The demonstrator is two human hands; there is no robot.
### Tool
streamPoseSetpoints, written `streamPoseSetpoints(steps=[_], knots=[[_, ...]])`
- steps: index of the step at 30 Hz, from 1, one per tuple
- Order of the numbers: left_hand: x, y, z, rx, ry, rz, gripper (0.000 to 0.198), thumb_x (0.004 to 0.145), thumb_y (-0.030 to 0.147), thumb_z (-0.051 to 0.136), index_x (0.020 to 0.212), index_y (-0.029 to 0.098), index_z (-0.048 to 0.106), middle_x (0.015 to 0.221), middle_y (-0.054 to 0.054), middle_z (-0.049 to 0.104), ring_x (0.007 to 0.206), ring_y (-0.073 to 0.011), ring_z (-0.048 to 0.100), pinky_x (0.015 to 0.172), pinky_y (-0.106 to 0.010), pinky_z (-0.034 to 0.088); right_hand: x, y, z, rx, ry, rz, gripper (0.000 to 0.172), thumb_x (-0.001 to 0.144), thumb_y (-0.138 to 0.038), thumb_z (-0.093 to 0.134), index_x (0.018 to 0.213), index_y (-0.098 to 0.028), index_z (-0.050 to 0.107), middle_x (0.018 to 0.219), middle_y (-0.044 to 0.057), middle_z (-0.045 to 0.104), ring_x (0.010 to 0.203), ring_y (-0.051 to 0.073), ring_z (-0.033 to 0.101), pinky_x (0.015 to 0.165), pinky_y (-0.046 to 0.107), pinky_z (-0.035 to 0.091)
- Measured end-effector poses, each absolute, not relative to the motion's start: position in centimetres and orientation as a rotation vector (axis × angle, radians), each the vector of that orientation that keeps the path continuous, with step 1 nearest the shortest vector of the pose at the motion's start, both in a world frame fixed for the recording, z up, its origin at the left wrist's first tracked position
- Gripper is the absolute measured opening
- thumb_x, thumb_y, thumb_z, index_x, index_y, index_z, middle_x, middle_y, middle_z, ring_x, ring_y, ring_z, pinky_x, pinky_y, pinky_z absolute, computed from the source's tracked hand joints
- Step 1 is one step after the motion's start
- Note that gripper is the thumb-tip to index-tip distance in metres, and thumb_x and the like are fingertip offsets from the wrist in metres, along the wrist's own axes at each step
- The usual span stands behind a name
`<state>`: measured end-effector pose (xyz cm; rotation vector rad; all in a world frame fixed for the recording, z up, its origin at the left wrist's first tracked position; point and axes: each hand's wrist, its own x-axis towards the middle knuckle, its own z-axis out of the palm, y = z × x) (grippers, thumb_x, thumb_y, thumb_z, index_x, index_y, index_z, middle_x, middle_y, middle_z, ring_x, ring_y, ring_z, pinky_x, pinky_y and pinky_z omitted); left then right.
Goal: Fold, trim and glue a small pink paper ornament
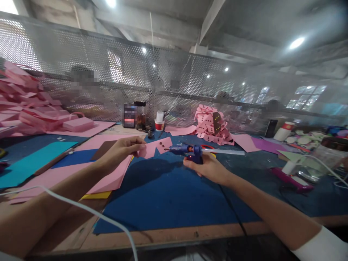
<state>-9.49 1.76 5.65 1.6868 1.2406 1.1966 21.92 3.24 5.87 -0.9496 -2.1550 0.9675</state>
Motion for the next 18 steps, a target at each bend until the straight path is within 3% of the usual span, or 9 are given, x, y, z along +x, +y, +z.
streamPoseSetpoints(steps=[18], knots=[[-9.03, 1.20, 6.10, 1.662, 1.223, 1.194, 0.017, 0.081, 0.034, 0.065, 0.081, 0.017, 0.065, 0.070, 0.000, 0.061, 0.066, -0.0134, 0.053, 0.062, -0.025, 0.040, 22.15, 3.82, 5.00, -0.930, -2.174, 0.940, 0.040, 0.087, -0.049, 0.060, 0.116, -0.021, 0.063, 0.090, 0.004, 0.064, 0.066, 0.013, 0.051, 0.057, 0.025, 0.041]])
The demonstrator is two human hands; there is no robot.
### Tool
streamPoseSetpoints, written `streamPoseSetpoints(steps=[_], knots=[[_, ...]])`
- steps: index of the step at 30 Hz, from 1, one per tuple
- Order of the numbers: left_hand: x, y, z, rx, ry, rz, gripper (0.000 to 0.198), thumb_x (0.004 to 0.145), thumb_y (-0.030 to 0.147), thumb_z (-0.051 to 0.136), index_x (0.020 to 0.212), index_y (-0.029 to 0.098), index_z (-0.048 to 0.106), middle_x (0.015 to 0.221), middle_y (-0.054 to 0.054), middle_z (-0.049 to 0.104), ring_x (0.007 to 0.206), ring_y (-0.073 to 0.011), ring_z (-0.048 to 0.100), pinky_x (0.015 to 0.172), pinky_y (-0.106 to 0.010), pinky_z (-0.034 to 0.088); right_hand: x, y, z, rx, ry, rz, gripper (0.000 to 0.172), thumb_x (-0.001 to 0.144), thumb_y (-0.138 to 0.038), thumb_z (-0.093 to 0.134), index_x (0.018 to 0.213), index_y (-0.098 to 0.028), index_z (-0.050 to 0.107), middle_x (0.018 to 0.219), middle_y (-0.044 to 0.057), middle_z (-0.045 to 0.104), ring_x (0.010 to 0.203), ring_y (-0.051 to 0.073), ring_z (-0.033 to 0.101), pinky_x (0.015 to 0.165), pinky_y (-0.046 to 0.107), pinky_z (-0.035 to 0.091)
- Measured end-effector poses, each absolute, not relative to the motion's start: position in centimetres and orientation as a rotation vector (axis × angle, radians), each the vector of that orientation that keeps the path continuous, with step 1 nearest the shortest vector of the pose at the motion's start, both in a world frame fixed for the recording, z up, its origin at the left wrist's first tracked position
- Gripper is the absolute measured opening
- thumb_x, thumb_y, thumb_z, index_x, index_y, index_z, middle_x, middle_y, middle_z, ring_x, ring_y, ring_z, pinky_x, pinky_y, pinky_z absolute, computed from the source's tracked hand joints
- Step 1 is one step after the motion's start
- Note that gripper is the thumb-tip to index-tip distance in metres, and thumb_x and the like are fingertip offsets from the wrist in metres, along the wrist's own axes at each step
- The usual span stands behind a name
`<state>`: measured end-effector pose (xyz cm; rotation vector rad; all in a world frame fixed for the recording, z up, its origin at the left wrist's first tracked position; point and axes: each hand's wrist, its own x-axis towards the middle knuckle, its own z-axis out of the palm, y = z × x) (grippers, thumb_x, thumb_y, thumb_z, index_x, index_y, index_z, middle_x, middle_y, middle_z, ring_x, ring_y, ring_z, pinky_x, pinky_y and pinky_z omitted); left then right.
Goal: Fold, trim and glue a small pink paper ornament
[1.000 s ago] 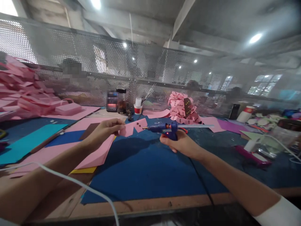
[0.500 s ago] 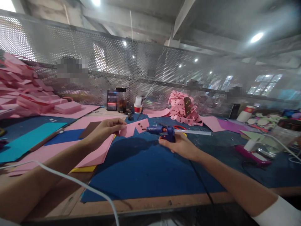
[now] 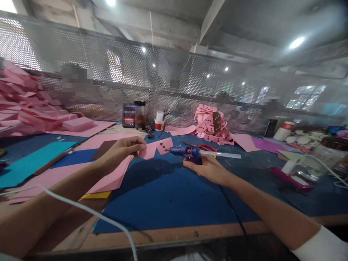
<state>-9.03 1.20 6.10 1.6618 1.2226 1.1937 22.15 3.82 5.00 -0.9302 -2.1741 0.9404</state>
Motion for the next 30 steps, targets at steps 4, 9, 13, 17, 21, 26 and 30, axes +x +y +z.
streamPoseSetpoints(steps=[4, 9, 13, 17, 21, 26, 30], knots=[[-8.99, 1.24, 6.13, 1.667, 1.213, 1.179, 0.018, 0.081, 0.035, 0.065, 0.081, 0.018, 0.064, 0.070, -0.001, 0.060, 0.067, -0.0139, 0.052, 0.063, -0.025, 0.040, 22.15, 3.95, 4.76, -0.918, -2.167, 0.945, 0.040, 0.087, -0.048, 0.060, 0.115, -0.020, 0.063, 0.090, 0.004, 0.064, 0.066, 0.013, 0.050, 0.055, 0.025, 0.040], [-9.04, 1.18, 6.13, 1.671, 1.220, 1.170, 0.019, 0.081, 0.037, 0.064, 0.081, 0.018, 0.064, 0.071, -0.001, 0.059, 0.068, -0.0145, 0.051, 0.064, -0.026, 0.040, 22.19, 4.00, 4.80, -0.914, -2.192, 0.946, 0.037, 0.087, -0.049, 0.060, 0.110, -0.020, 0.064, 0.085, 0.004, 0.062, 0.065, 0.013, 0.048, 0.054, 0.025, 0.039], [-9.12, 1.15, 6.09, 1.692, 1.211, 1.162, 0.018, 0.082, 0.036, 0.063, 0.081, 0.018, 0.065, 0.071, -0.001, 0.059, 0.068, -0.0146, 0.051, 0.064, -0.027, 0.040, 22.23, 3.85, 4.93, -0.939, -2.190, 0.944, 0.041, 0.087, -0.050, 0.060, 0.115, -0.021, 0.063, 0.086, 0.004, 0.063, 0.064, 0.013, 0.048, 0.055, 0.026, 0.040], [-9.35, 1.41, 5.74, 1.696, 1.234, 1.178, 0.019, 0.082, 0.037, 0.063, 0.080, 0.018, 0.065, 0.070, -0.001, 0.059, 0.067, -0.0149, 0.051, 0.063, -0.027, 0.040, 22.37, 3.68, 5.07, -0.947, -2.174, 0.900, 0.039, 0.087, -0.051, 0.059, 0.112, -0.022, 0.064, 0.087, 0.003, 0.064, 0.064, 0.012, 0.050, 0.056, 0.026, 0.041], [-9.66, 1.78, 5.31, 1.693, 1.233, 1.190, 0.018, 0.082, 0.036, 0.063, 0.079, 0.018, 0.064, 0.069, -0.001, 0.059, 0.067, -0.0141, 0.050, 0.064, -0.026, 0.040, 22.54, 3.64, 5.00, -0.977, -2.162, 0.866, 0.037, 0.087, -0.051, 0.060, 0.107, -0.021, 0.067, 0.084, 0.004, 0.063, 0.066, 0.013, 0.052, 0.058, 0.026, 0.042], [-9.67, 1.83, 5.31, 1.699, 1.233, 1.186, 0.019, 0.083, 0.037, 0.064, 0.079, 0.019, 0.064, 0.069, -0.001, 0.060, 0.067, -0.0139, 0.052, 0.064, -0.026, 0.040, 22.46, 3.52, 4.66, -0.939, -2.155, 0.923, 0.038, 0.086, -0.050, 0.060, 0.111, -0.021, 0.065, 0.087, 0.004, 0.064, 0.073, 0.016, 0.055, 0.066, 0.029, 0.046], [-9.55, 1.55, 5.61, 1.711, 1.237, 1.168, 0.020, 0.083, 0.038, 0.063, 0.079, 0.018, 0.065, 0.070, -0.001, 0.061, 0.067, -0.0148, 0.053, 0.064, -0.027, 0.041, 22.23, 3.15, 4.89, -0.887, -2.193, 0.902, 0.035, 0.087, -0.047, 0.060, 0.111, -0.021, 0.064, 0.097, 0.003, 0.065, 0.086, 0.018, 0.058, 0.079, 0.032, 0.047]])
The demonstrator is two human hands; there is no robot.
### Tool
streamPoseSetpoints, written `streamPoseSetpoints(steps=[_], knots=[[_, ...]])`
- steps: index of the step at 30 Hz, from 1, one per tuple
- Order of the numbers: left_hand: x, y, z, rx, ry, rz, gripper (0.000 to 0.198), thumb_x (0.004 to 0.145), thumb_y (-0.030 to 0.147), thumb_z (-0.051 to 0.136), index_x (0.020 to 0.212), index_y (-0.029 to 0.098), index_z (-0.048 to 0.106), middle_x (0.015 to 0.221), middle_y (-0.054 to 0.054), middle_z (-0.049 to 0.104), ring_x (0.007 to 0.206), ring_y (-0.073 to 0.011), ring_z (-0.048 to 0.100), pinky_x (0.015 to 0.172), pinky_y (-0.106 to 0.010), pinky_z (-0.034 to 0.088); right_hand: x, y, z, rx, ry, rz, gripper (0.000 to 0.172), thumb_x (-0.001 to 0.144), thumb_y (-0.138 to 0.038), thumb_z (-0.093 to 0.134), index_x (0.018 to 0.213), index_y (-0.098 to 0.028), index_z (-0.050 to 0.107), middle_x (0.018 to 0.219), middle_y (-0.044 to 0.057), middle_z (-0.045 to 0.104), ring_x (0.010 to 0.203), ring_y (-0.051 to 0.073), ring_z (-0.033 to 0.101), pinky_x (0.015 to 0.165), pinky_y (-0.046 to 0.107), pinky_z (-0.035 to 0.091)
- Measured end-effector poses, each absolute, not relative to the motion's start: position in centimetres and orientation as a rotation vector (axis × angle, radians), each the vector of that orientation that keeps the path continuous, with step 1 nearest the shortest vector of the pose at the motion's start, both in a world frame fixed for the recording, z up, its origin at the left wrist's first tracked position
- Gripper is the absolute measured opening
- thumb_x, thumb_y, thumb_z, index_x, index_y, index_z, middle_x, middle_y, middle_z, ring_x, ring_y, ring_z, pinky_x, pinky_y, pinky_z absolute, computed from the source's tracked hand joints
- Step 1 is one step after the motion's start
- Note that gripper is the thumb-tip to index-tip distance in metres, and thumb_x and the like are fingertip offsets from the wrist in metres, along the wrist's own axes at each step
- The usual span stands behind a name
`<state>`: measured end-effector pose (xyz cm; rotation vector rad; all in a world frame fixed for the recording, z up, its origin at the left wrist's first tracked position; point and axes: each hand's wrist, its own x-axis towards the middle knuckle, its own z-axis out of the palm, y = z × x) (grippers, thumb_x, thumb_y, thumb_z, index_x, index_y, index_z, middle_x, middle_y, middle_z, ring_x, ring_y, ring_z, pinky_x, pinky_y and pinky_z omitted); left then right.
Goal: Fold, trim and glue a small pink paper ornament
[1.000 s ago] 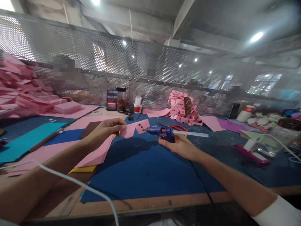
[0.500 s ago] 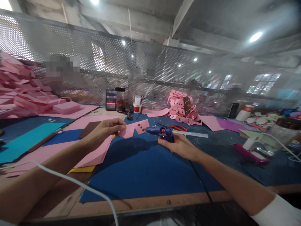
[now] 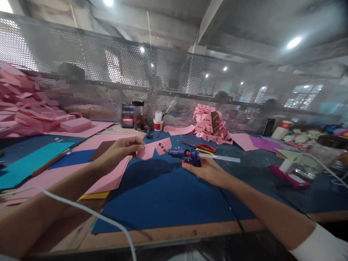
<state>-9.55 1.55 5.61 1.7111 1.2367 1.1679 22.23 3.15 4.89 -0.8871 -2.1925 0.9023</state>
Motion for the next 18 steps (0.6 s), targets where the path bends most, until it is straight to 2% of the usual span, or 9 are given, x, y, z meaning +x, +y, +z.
streamPoseSetpoints(steps=[7, 18], knots=[[-10.03, 2.10, 5.12, 1.698, 1.227, 1.171, 0.017, 0.083, 0.036, 0.064, 0.082, 0.019, 0.066, 0.069, -0.001, 0.062, 0.067, -0.0141, 0.052, 0.063, -0.026, 0.040, 22.26, 3.02, 5.08, -0.912, -2.229, 0.907, 0.036, 0.088, -0.047, 0.058, 0.111, -0.021, 0.064, 0.095, 0.004, 0.066, 0.087, 0.019, 0.059, 0.077, 0.031, 0.048], [-9.54, 1.31, 5.84, 1.693, 1.199, 1.132, 0.016, 0.088, 0.034, 0.060, 0.083, 0.019, 0.065, 0.072, 0.001, 0.061, 0.070, -0.0131, 0.051, 0.066, -0.026, 0.038, 22.15, 3.20, 4.74, -0.915, -2.235, 0.906, 0.037, 0.089, -0.049, 0.057, 0.111, -0.020, 0.063, 0.101, 0.005, 0.066, 0.094, 0.023, 0.060, 0.085, 0.035, 0.047]])
